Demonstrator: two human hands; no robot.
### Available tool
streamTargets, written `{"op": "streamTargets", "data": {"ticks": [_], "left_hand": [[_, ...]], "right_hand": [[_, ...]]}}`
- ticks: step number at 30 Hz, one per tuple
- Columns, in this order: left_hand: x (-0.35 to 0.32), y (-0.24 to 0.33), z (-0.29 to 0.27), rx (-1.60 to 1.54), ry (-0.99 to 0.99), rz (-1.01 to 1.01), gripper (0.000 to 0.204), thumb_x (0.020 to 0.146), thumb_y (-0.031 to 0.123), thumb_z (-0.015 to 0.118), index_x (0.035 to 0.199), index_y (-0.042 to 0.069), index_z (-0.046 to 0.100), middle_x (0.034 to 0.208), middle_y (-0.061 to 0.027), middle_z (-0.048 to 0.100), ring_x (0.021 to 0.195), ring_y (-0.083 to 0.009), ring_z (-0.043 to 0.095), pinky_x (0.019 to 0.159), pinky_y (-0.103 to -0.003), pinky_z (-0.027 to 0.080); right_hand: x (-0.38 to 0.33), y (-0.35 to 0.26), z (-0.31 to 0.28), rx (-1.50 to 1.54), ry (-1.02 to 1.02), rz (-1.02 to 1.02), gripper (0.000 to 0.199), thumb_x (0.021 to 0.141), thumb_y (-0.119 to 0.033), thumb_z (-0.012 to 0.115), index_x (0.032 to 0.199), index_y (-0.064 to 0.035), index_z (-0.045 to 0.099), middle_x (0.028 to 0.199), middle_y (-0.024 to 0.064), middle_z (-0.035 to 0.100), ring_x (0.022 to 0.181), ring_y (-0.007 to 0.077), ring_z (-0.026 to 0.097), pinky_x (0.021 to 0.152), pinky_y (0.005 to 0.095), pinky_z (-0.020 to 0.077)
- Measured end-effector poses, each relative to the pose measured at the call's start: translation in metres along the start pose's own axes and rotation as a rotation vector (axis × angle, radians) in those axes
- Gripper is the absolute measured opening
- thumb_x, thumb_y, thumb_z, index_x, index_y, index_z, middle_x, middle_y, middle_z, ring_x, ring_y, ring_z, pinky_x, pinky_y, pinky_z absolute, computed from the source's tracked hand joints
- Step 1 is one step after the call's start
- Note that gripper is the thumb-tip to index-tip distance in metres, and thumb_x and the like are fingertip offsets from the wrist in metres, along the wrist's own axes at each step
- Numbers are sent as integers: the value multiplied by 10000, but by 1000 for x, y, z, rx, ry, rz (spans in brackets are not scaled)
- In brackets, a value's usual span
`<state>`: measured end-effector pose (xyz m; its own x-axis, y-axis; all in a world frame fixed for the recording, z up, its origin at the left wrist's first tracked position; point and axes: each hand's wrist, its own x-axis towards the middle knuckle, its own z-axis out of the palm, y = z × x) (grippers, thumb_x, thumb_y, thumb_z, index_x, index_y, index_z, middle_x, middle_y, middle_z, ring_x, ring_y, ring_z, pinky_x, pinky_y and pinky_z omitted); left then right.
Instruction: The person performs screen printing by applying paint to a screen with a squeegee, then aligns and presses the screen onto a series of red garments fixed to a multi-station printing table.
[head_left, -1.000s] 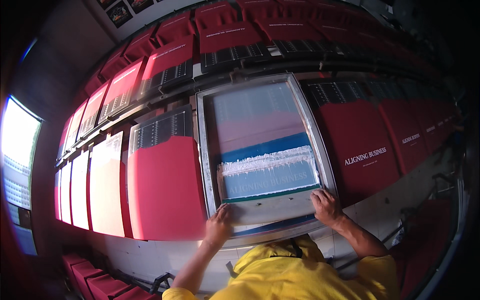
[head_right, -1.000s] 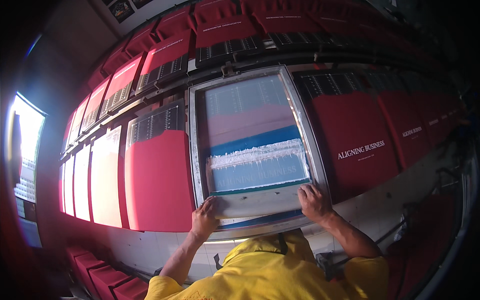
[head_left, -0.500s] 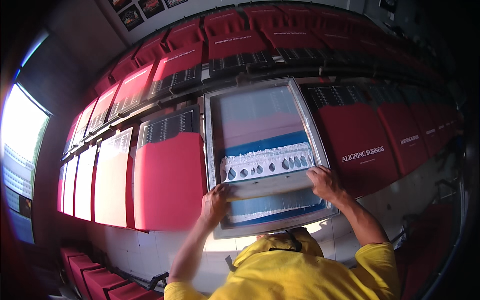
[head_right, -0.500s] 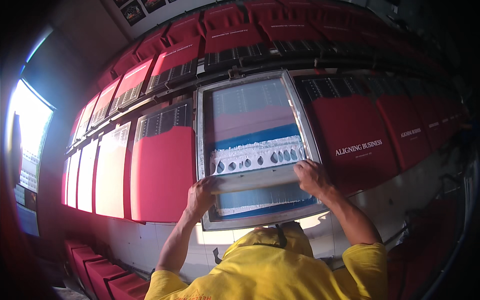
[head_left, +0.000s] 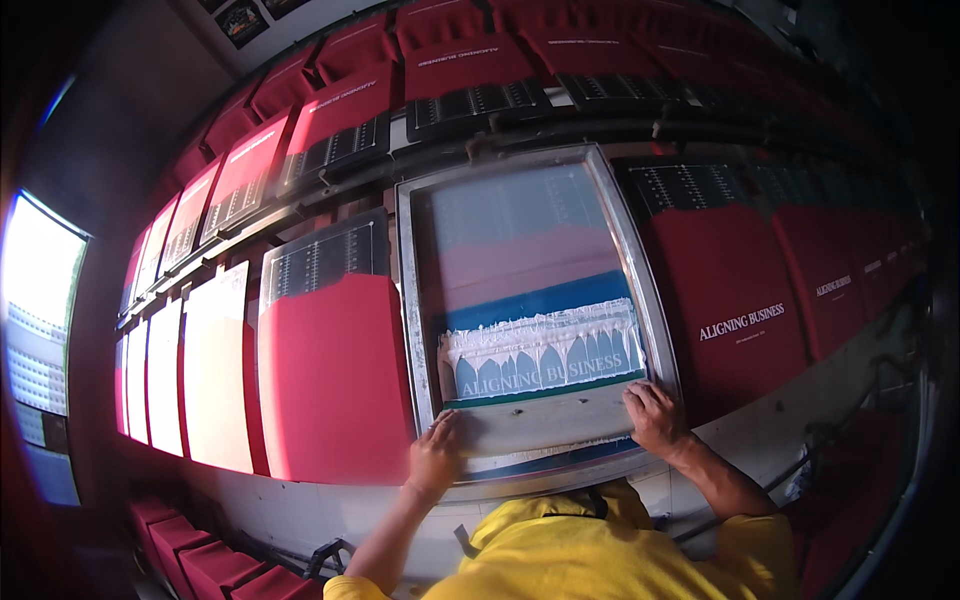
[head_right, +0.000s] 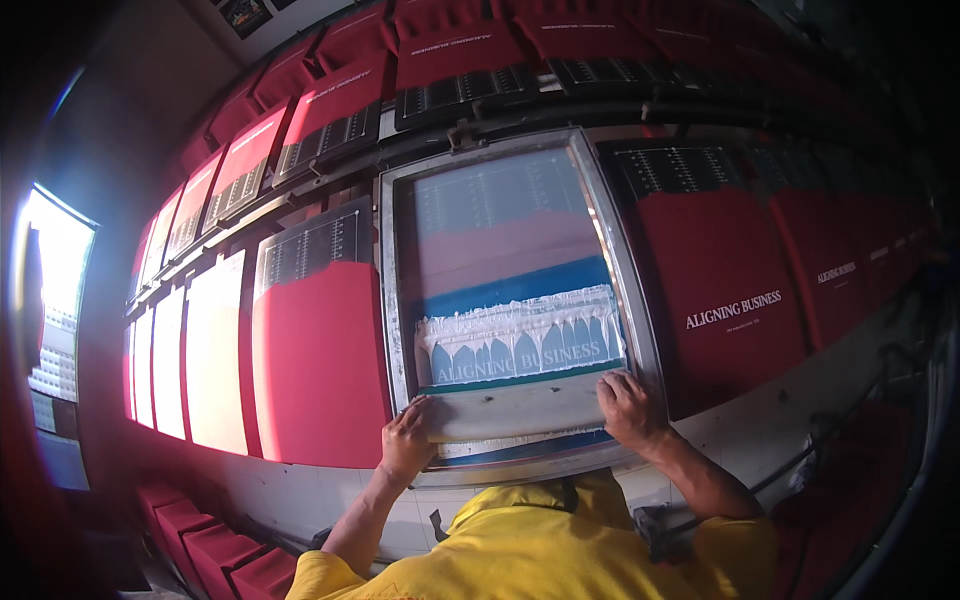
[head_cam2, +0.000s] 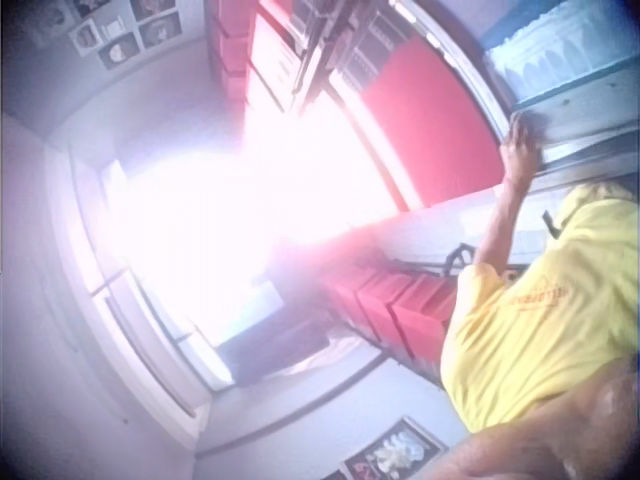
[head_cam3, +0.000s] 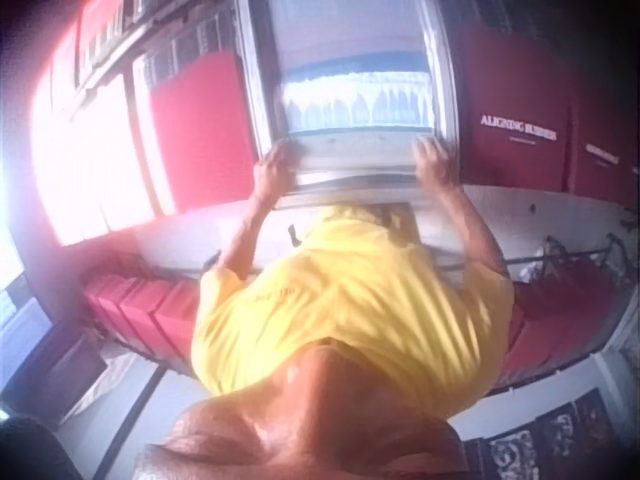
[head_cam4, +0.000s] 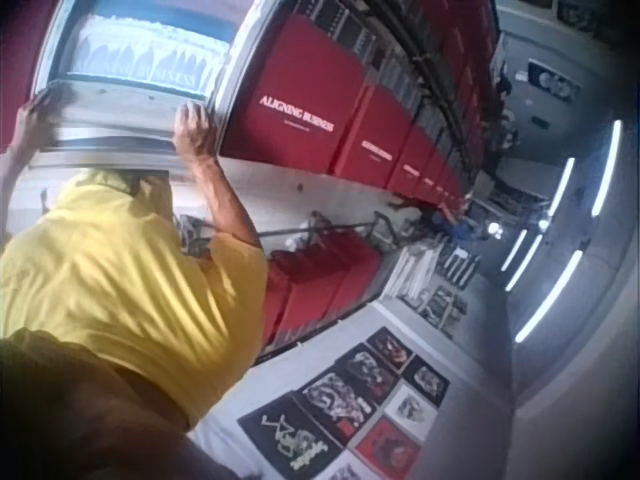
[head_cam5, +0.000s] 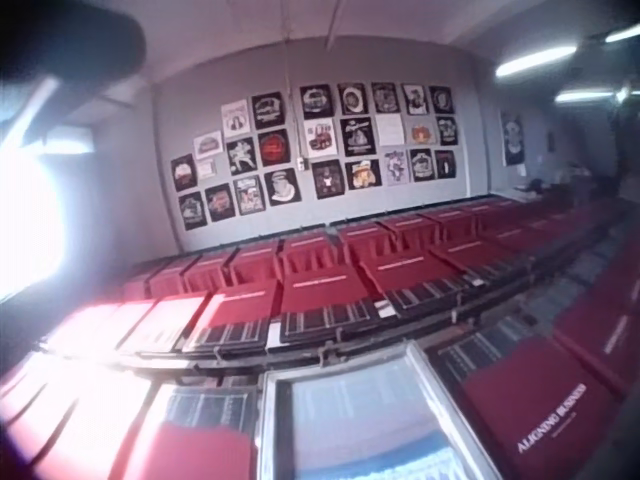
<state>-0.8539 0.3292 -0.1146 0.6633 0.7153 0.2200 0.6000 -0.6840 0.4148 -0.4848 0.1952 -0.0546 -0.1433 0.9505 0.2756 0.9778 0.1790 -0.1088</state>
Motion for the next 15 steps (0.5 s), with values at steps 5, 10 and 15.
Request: {"op": "streamTargets", "data": {"ticks": [5,10,15], "left_hand": [[66,-29,-7,-35,-36,-48,463,696,16,633,1152,78,673,1241,-107,654,1092,-293,660,799,-387,589],[123,-26,-39,-33,-224,-165,377,705,20,626,1069,87,696,1096,-124,680,946,-333,679,766,-426,580],[84,-8,-48,-68,-86,-36,311,721,24,616,1018,84,687,1071,-109,673,934,-326,673,758,-429,577]], "right_hand": [[60,35,7,-14,-90,31,166,693,14,601,854,-26,607,876,114,631,848,309,641,721,407,543],[106,64,-6,45,-274,88,166,711,-9,612,875,-34,623,906,149,671,902,329,667,770,437,551],[71,44,-18,15,-125,35,156,721,-3,609,868,-54,621,895,127,670,886,317,660,749,434,555]]}}
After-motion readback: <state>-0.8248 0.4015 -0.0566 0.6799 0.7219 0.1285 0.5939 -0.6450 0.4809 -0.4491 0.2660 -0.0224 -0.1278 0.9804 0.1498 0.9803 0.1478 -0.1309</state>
